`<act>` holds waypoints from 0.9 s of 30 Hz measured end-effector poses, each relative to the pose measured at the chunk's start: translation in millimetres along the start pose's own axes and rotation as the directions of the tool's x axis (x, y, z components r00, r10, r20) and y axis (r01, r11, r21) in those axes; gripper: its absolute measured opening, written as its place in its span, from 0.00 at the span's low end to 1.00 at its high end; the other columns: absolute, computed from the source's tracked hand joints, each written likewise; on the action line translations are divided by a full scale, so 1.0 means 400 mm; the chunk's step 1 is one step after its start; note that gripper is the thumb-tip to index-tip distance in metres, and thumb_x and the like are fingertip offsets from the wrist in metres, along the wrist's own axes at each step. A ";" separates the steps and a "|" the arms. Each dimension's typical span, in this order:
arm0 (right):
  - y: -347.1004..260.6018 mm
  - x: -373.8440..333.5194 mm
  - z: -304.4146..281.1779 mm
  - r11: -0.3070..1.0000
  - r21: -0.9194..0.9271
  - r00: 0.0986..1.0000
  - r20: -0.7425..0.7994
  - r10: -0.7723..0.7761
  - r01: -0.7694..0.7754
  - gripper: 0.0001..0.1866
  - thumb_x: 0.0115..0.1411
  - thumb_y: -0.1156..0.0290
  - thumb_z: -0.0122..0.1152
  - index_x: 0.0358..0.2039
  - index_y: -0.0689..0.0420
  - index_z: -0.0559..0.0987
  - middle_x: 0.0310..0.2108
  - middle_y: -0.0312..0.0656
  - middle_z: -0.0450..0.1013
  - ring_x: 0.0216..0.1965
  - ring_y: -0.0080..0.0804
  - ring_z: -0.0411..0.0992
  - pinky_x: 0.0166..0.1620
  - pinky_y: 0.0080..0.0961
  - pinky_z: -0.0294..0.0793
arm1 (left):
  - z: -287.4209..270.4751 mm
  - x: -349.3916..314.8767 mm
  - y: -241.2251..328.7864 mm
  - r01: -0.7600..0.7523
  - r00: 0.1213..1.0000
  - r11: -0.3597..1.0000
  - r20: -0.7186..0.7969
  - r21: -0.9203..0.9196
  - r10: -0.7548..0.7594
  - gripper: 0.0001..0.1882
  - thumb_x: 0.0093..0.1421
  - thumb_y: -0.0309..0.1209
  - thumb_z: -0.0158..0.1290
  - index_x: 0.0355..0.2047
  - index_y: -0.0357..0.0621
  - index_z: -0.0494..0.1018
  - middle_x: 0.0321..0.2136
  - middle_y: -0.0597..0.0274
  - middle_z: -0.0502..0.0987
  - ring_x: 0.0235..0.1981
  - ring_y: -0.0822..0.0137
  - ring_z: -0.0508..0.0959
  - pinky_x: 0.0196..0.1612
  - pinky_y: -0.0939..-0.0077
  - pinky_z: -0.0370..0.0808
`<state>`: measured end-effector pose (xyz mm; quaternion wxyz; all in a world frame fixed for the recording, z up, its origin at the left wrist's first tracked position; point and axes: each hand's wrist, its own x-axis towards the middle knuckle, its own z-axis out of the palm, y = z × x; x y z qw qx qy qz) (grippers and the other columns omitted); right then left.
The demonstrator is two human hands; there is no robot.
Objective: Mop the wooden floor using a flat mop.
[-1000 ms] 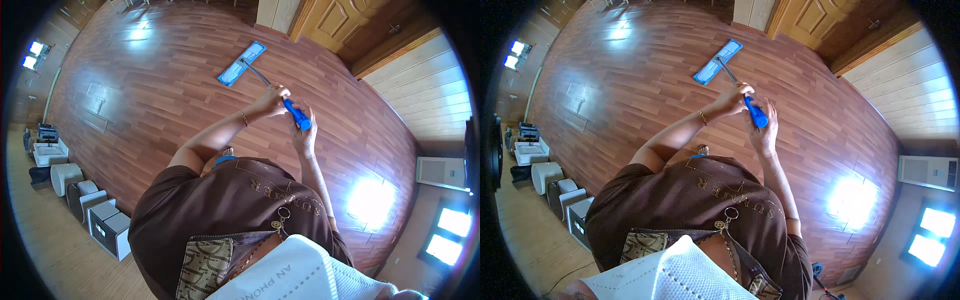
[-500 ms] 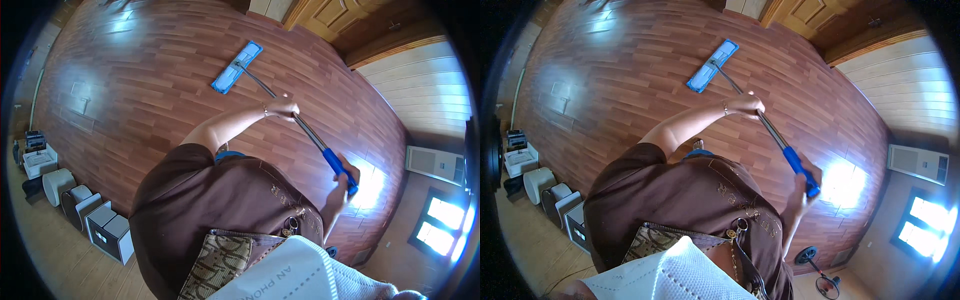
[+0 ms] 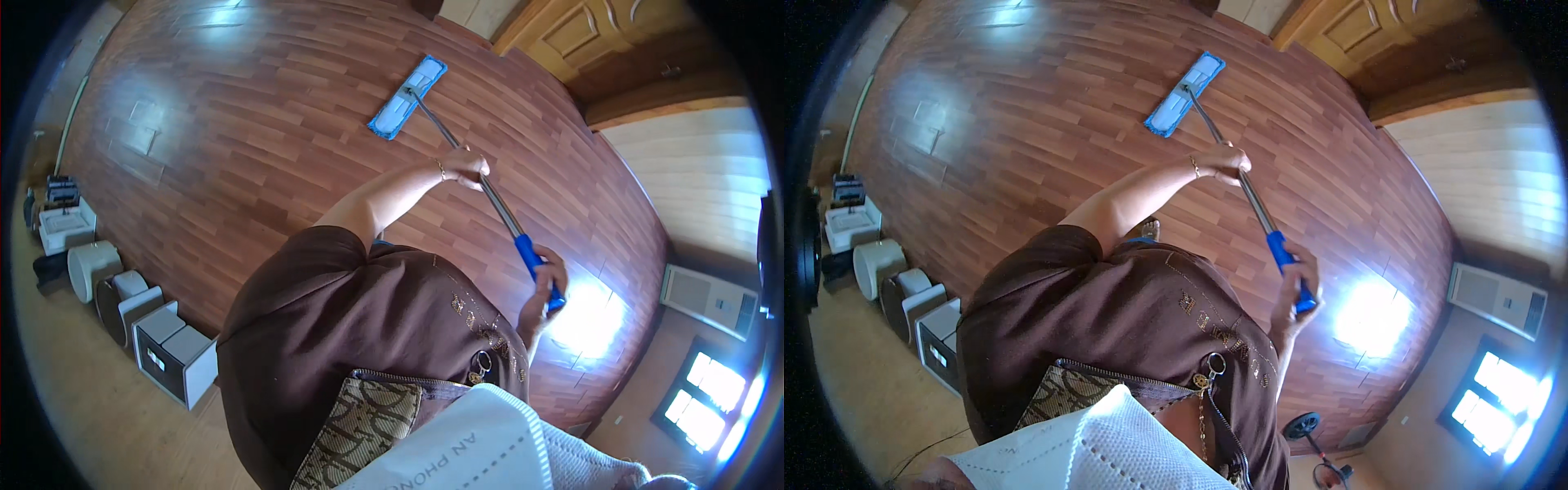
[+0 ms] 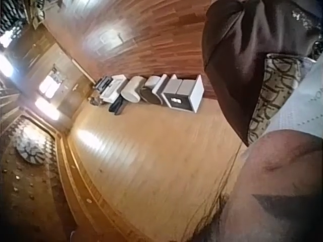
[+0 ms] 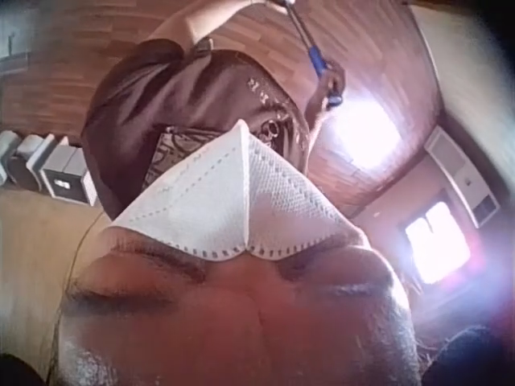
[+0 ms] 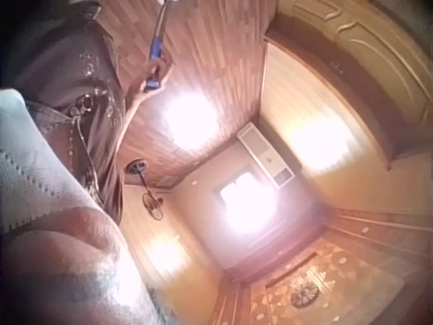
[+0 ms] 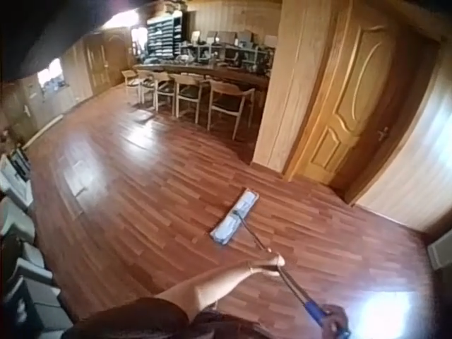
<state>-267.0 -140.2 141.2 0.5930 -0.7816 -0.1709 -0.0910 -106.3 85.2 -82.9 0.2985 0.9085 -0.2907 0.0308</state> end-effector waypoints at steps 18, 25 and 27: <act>0.039 0.112 0.205 0.952 0.254 0.441 0.844 -0.304 0.171 0.08 0.47 0.74 0.67 0.28 0.58 0.76 0.40 0.49 0.77 0.47 0.46 0.74 0.48 0.37 0.70 | -0.037 -0.532 -0.051 0.720 0.582 0.691 -0.483 -0.068 -0.654 0.15 0.46 0.36 0.60 0.19 0.48 0.63 0.21 0.65 0.70 0.32 0.57 0.74 0.33 0.56 0.65; -0.001 0.177 0.251 0.879 0.436 0.106 0.882 -0.460 0.191 0.15 0.43 0.73 0.72 0.33 0.56 0.78 0.47 0.46 0.75 0.51 0.42 0.72 0.52 0.40 0.69 | -0.036 -0.689 0.091 0.752 0.330 0.593 -0.614 -0.288 -0.717 0.04 0.48 0.26 0.51 0.22 0.49 0.67 0.25 0.61 0.72 0.35 0.54 0.74 0.32 0.52 0.66; 0.001 0.183 0.262 0.835 0.550 0.157 0.826 -0.542 -0.013 0.25 0.36 0.71 0.78 0.37 0.56 0.78 0.48 0.48 0.75 0.49 0.42 0.74 0.48 0.41 0.72 | -0.028 -0.716 0.139 0.762 0.281 0.597 -0.703 -0.251 -0.654 0.06 0.49 0.22 0.49 0.26 0.49 0.68 0.27 0.58 0.72 0.35 0.52 0.74 0.32 0.56 0.67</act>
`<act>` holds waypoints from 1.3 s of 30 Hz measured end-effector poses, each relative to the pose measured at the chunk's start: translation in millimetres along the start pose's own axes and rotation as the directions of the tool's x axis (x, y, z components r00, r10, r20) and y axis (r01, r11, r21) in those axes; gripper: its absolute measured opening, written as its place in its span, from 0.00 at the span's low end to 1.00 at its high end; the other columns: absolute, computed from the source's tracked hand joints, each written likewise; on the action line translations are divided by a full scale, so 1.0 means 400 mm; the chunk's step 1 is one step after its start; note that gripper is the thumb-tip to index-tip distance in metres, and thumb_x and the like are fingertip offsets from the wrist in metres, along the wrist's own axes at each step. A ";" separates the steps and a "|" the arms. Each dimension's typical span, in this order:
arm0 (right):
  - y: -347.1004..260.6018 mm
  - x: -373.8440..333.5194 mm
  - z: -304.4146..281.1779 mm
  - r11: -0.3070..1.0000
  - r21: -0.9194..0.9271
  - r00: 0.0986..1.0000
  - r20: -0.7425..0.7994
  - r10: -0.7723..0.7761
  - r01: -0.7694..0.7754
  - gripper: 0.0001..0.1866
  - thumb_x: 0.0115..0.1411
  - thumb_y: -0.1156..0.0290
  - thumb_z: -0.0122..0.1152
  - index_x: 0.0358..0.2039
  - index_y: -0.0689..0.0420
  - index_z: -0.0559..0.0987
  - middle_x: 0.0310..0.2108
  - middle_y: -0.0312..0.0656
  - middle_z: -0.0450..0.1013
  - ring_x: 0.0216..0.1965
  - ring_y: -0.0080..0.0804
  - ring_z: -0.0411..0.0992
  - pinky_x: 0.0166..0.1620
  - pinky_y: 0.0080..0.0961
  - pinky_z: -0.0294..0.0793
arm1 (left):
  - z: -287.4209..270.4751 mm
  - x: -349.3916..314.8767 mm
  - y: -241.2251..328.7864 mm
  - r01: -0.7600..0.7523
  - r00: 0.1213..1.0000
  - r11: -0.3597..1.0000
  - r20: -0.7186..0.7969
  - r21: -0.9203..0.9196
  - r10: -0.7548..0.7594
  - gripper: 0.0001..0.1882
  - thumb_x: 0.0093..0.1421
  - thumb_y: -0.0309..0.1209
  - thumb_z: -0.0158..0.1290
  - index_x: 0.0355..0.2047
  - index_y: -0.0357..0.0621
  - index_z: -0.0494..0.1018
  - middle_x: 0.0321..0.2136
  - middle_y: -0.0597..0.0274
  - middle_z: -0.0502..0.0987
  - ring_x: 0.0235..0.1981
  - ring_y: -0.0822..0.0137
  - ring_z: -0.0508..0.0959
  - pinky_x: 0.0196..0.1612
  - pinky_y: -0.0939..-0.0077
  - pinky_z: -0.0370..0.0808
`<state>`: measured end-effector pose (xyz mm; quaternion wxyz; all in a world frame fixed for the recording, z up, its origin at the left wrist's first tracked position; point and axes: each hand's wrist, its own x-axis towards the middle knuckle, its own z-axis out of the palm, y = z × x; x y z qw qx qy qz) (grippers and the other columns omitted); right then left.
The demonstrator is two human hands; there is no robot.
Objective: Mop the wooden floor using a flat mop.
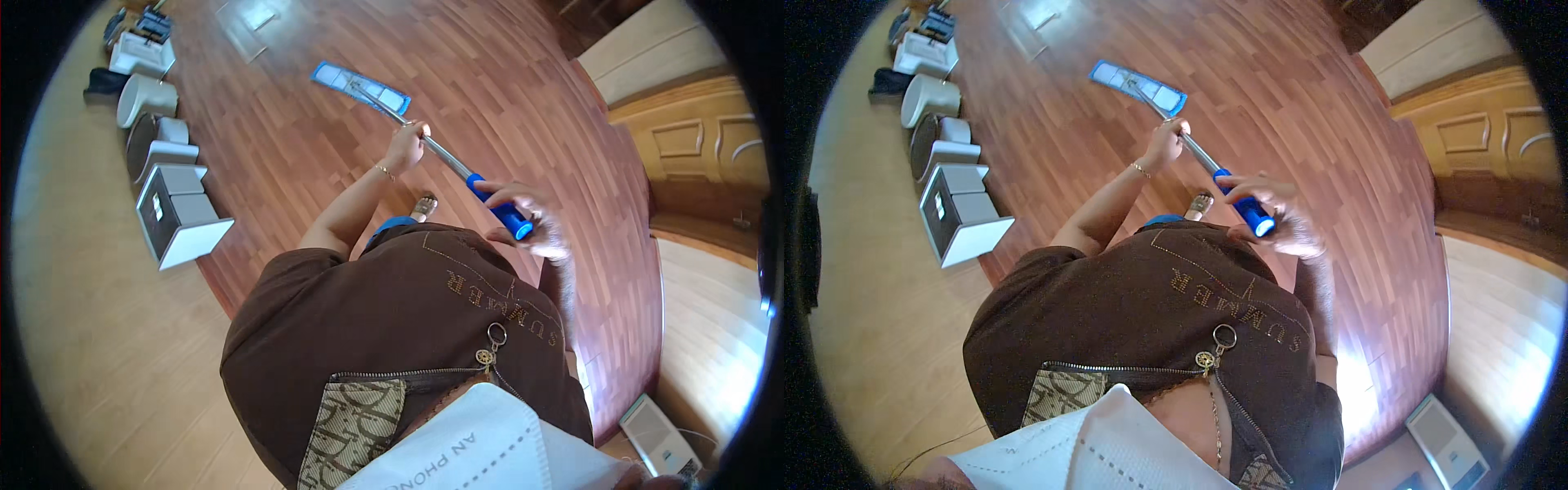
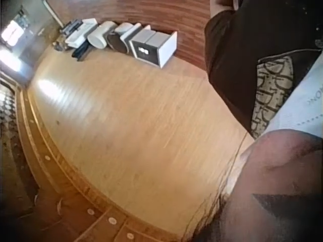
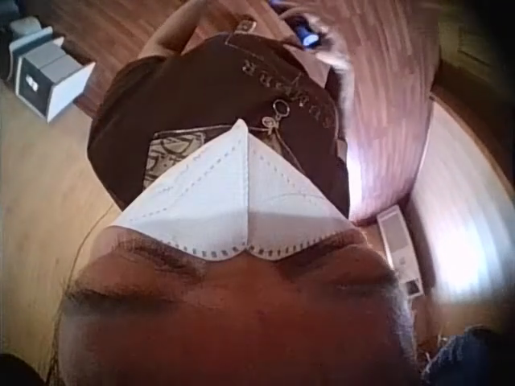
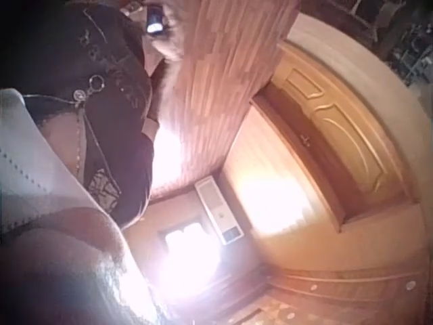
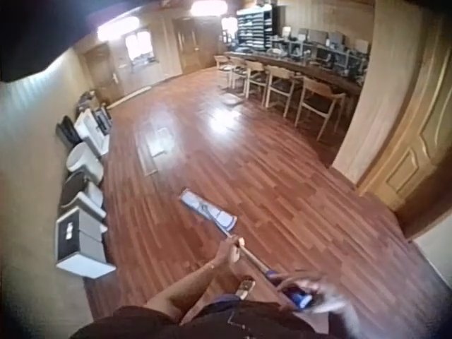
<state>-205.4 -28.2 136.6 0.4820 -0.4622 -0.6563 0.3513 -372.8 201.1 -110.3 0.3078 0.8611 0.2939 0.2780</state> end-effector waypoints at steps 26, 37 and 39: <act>-0.304 -0.030 -0.078 0.963 -0.008 0.945 0.191 -0.264 0.270 0.10 0.40 0.69 0.69 0.21 0.53 0.75 0.30 0.47 0.80 0.16 0.27 0.69 0.22 0.24 0.59 | -0.167 -0.318 0.327 -0.004 0.998 0.999 0.057 -0.038 0.006 0.06 0.52 0.36 0.57 0.27 0.52 0.73 0.23 0.60 0.77 0.29 0.57 0.79 0.28 0.59 0.74; -0.353 -0.088 -0.050 0.925 -0.290 0.969 0.037 -0.244 0.244 0.11 0.32 0.71 0.68 0.19 0.51 0.75 0.26 0.40 0.80 0.11 0.26 0.57 0.19 0.25 0.54 | -0.029 -0.143 0.366 -0.122 0.992 0.986 -0.017 -0.115 0.121 0.04 0.51 0.29 0.58 0.25 0.49 0.73 0.23 0.60 0.75 0.30 0.55 0.76 0.29 0.61 0.72; -0.353 -0.099 -0.032 0.918 -0.354 0.980 -0.011 -0.198 0.182 0.10 0.34 0.73 0.68 0.19 0.51 0.75 0.28 0.41 0.80 0.13 0.28 0.60 0.19 0.26 0.57 | -0.006 -0.114 0.359 -0.116 0.993 0.980 0.006 -0.160 0.118 0.04 0.51 0.29 0.58 0.24 0.48 0.73 0.23 0.60 0.74 0.30 0.55 0.76 0.30 0.62 0.71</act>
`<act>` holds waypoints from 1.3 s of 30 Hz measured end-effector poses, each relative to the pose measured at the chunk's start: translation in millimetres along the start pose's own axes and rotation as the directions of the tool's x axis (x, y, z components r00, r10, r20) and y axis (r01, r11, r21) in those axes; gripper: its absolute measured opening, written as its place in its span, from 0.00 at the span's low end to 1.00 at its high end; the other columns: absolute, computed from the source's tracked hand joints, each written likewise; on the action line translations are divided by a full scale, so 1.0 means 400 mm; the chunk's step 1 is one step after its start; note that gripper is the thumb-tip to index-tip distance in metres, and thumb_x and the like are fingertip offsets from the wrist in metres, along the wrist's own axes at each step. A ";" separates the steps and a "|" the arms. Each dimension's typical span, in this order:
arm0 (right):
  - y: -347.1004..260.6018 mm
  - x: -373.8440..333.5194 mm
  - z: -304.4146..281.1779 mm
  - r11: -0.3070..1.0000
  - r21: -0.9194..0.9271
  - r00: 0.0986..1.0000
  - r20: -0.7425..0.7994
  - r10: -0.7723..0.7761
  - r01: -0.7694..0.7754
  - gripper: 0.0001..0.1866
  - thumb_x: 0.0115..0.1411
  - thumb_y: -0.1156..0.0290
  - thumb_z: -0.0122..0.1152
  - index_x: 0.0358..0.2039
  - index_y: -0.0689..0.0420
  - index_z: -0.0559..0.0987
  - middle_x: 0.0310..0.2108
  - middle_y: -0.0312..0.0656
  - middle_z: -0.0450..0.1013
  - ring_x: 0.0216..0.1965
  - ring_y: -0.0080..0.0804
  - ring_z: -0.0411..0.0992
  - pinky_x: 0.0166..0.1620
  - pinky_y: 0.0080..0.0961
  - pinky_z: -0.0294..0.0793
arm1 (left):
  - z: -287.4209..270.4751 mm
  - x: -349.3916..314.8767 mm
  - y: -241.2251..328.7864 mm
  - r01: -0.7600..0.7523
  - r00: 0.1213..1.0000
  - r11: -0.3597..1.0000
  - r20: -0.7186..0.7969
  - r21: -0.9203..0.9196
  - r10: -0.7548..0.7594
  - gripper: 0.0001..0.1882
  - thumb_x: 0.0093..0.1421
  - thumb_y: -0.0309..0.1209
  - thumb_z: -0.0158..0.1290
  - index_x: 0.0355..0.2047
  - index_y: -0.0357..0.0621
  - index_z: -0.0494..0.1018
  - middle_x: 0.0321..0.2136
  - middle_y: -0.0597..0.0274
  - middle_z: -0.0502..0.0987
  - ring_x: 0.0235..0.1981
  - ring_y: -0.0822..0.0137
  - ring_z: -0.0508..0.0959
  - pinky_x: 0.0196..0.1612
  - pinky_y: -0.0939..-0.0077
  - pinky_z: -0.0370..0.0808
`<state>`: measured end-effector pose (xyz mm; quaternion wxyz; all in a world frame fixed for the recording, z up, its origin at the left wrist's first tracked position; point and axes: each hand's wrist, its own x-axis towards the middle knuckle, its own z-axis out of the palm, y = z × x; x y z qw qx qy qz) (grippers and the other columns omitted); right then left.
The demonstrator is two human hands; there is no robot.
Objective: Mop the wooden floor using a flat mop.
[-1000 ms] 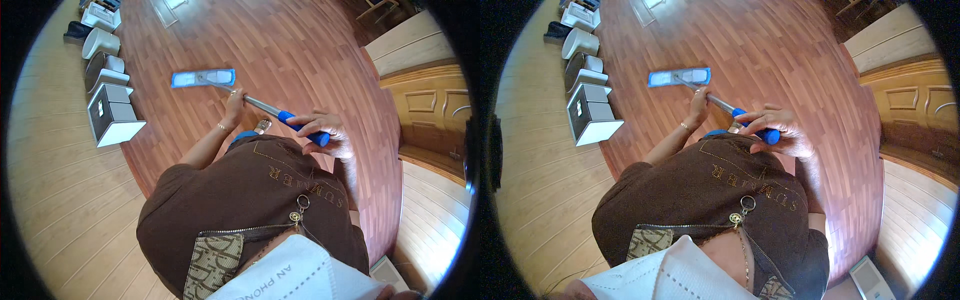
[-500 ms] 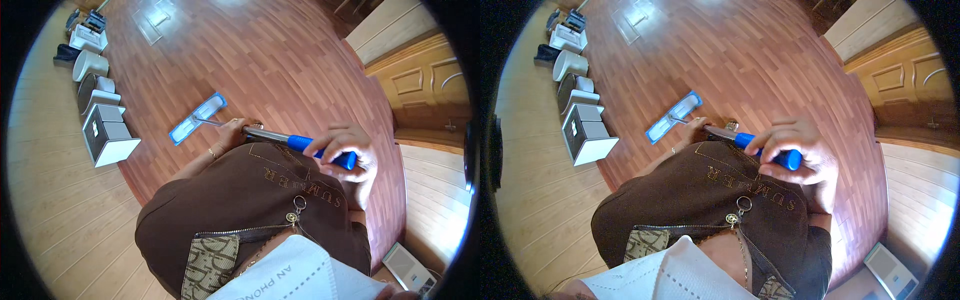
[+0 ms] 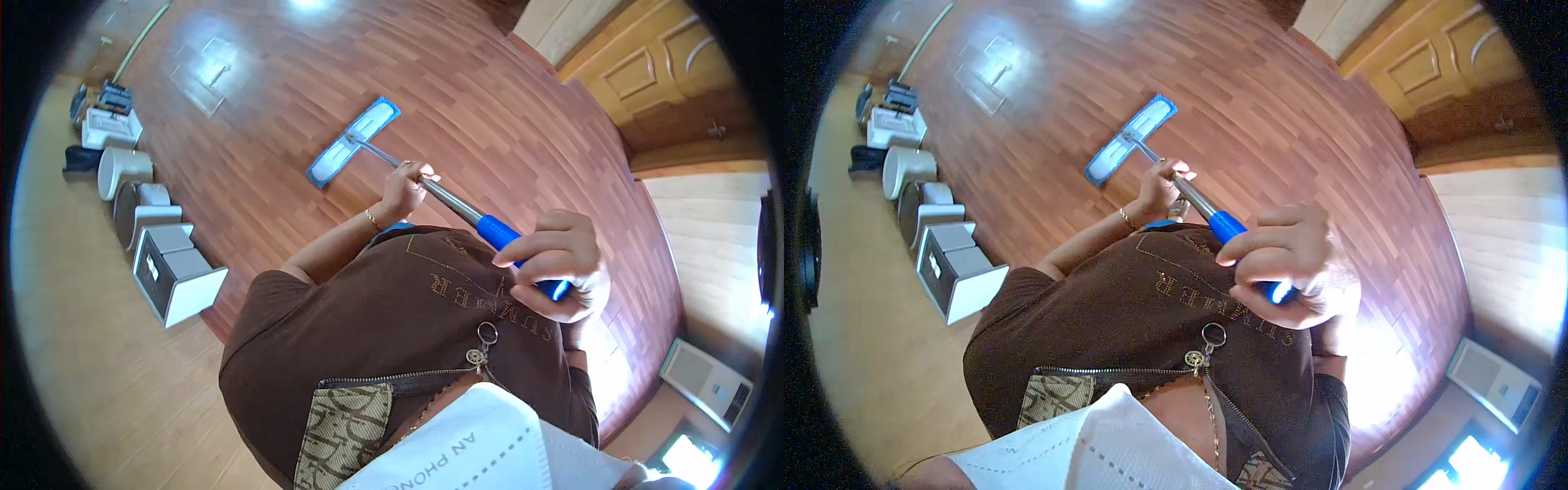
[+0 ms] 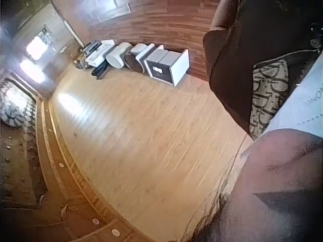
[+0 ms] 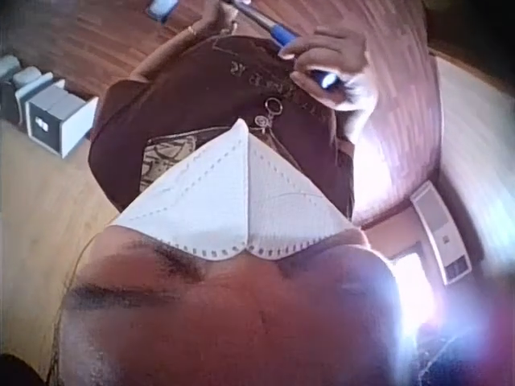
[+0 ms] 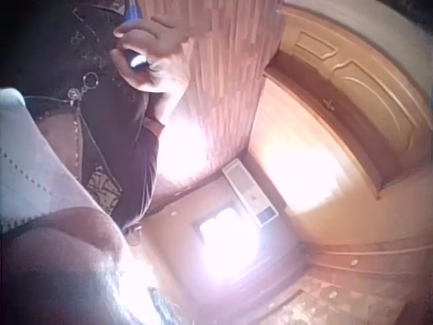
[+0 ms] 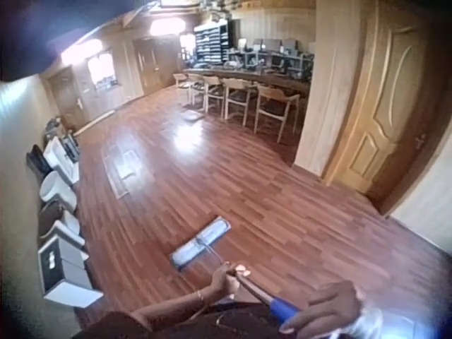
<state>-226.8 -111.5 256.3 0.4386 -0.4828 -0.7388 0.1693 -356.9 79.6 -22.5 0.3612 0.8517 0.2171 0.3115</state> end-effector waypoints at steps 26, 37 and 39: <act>-0.396 -0.225 0.147 0.549 -0.586 0.783 -0.576 0.234 -0.596 0.13 0.48 0.65 0.65 0.31 0.57 0.76 0.25 0.48 0.78 0.15 0.29 0.71 0.15 0.22 0.64 | 0.550 0.157 0.387 -0.111 -0.863 0.720 0.426 -0.685 0.273 0.09 0.46 0.28 0.64 0.25 0.40 0.75 0.21 0.62 0.76 0.26 0.69 0.72 0.33 0.66 0.67; -0.323 -0.281 0.371 0.398 -0.309 0.248 -0.948 -0.198 -0.864 0.06 0.56 0.74 0.48 0.23 0.62 0.67 0.19 0.51 0.72 0.21 0.37 0.71 0.29 0.31 0.71 | 0.523 0.082 0.370 -0.153 -0.525 0.659 0.626 -0.736 0.577 0.20 0.45 0.46 0.65 0.25 0.42 0.73 0.22 0.55 0.76 0.26 0.57 0.75 0.31 0.61 0.68; -0.278 -0.274 0.369 0.437 -0.296 0.180 -0.941 -0.286 -0.849 0.04 0.53 0.78 0.47 0.22 0.63 0.68 0.19 0.51 0.72 0.21 0.35 0.71 0.28 0.30 0.71 | 0.530 0.095 0.345 -0.247 -0.394 0.614 0.656 -0.750 0.643 0.20 0.44 0.46 0.66 0.25 0.44 0.73 0.23 0.55 0.76 0.27 0.53 0.76 0.30 0.59 0.69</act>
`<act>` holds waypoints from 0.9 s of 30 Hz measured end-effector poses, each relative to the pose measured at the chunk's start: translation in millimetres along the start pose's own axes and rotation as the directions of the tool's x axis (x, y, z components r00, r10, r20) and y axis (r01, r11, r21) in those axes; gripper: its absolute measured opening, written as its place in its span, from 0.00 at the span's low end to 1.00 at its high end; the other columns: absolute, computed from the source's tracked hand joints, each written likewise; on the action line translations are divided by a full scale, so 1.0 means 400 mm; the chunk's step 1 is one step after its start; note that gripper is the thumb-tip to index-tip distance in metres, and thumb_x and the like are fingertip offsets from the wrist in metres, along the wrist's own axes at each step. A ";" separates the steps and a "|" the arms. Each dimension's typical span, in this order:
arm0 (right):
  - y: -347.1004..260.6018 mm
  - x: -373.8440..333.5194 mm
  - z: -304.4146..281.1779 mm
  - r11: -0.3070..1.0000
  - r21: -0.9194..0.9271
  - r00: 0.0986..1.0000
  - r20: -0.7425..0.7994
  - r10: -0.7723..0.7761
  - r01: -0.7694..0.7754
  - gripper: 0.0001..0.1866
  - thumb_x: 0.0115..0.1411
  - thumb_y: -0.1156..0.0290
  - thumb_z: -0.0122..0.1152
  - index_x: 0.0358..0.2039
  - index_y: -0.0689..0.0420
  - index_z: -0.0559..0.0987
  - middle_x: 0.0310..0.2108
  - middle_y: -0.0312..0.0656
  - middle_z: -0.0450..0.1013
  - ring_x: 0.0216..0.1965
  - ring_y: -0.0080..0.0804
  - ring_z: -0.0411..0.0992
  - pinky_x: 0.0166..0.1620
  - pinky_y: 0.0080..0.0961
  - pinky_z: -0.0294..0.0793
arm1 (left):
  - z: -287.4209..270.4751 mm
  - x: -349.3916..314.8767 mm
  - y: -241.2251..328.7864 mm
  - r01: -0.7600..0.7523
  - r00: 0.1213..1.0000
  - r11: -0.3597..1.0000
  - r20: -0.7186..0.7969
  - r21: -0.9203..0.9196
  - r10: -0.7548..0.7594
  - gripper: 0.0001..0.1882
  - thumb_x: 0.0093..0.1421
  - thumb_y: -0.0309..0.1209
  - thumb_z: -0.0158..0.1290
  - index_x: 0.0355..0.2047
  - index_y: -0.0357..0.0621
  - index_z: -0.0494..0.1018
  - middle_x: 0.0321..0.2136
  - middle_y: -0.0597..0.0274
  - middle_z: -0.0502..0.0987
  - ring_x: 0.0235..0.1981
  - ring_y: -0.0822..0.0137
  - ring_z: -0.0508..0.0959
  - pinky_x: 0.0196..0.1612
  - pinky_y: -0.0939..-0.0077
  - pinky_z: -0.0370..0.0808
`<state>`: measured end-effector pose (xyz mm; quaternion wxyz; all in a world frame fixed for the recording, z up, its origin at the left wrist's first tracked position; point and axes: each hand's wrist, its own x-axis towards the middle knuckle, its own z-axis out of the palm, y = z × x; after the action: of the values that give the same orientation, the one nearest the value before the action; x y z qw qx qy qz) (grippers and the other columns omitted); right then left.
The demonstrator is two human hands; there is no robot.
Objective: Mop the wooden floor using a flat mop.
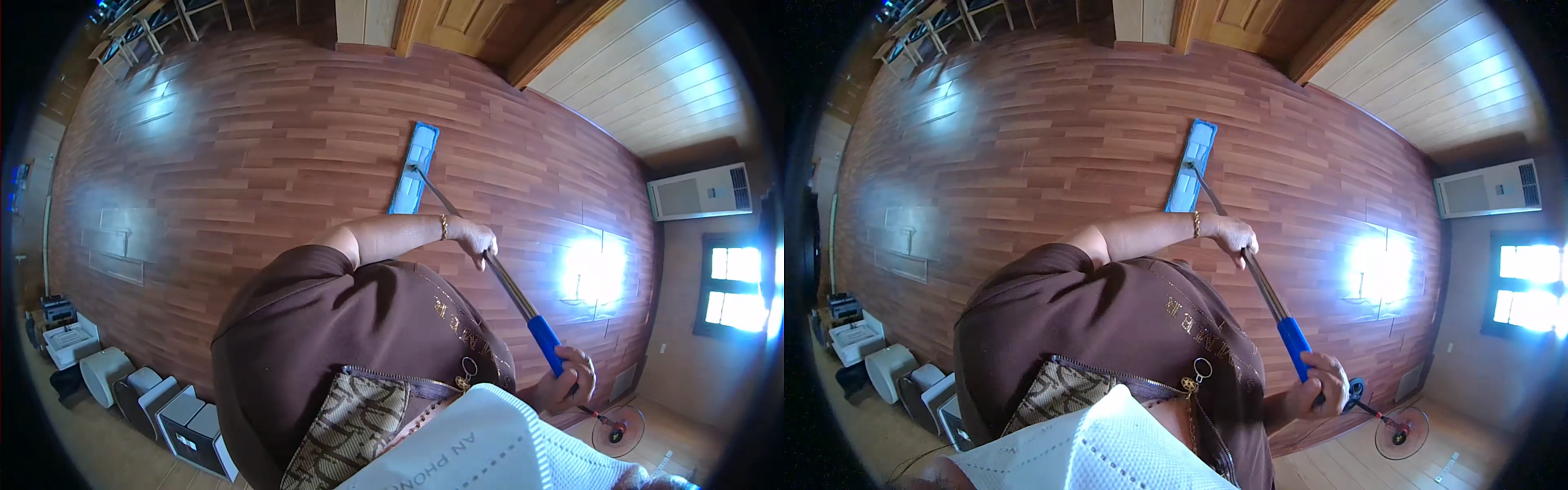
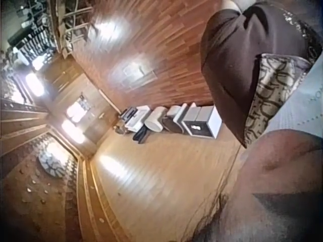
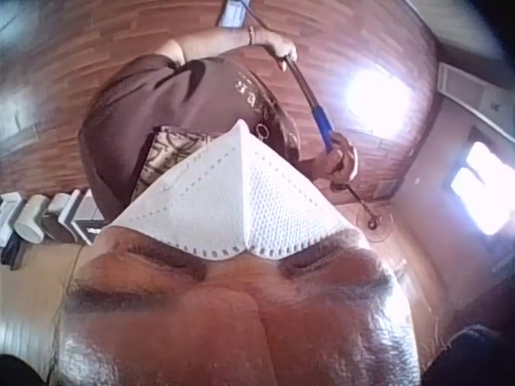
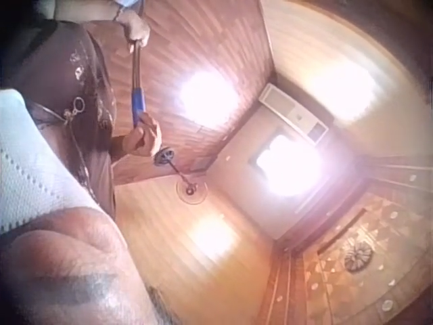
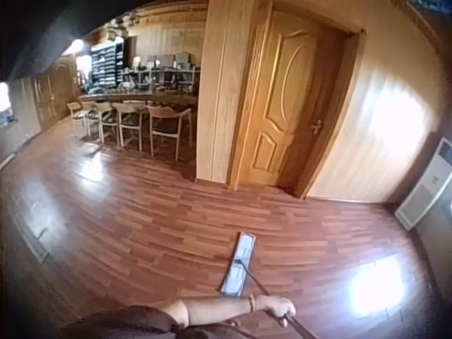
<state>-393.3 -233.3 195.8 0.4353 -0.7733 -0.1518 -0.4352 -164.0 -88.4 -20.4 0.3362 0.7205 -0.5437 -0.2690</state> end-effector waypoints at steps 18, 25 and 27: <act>0.148 -0.066 0.491 0.954 0.177 0.623 0.782 0.013 -0.243 0.09 0.47 0.76 0.70 0.30 0.55 0.80 0.44 0.46 0.77 0.39 0.40 0.77 0.41 0.33 0.76 | -0.006 -0.456 -0.608 0.116 0.655 0.831 -0.587 -0.544 -0.476 0.17 0.56 0.32 0.42 0.11 0.51 0.55 0.12 0.72 0.50 0.15 0.75 0.52 0.20 0.73 0.55; 0.152 -0.071 0.617 0.905 0.275 0.481 0.872 -0.092 -0.326 0.11 0.47 0.74 0.70 0.33 0.53 0.81 0.46 0.45 0.76 0.38 0.37 0.76 0.42 0.30 0.73 | 0.005 -0.732 -0.456 0.677 0.454 0.736 -0.787 0.000 -0.418 0.16 0.37 0.27 0.61 0.17 0.47 0.60 0.19 0.57 0.66 0.24 0.56 0.69 0.26 0.62 0.63; 0.130 -0.067 0.650 0.885 0.354 0.371 0.899 -0.233 -0.302 0.12 0.47 0.73 0.72 0.34 0.55 0.81 0.45 0.46 0.77 0.44 0.38 0.75 0.48 0.33 0.72 | 0.058 -0.834 -0.419 0.717 0.360 0.693 -0.808 -0.080 -0.466 0.15 0.39 0.26 0.60 0.18 0.47 0.61 0.20 0.59 0.68 0.26 0.54 0.71 0.27 0.62 0.64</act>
<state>-236.3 -50.0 83.0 0.4538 -0.7565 -0.4514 0.1341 -168.7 259.6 -157.9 0.3059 0.9480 -0.0725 0.0500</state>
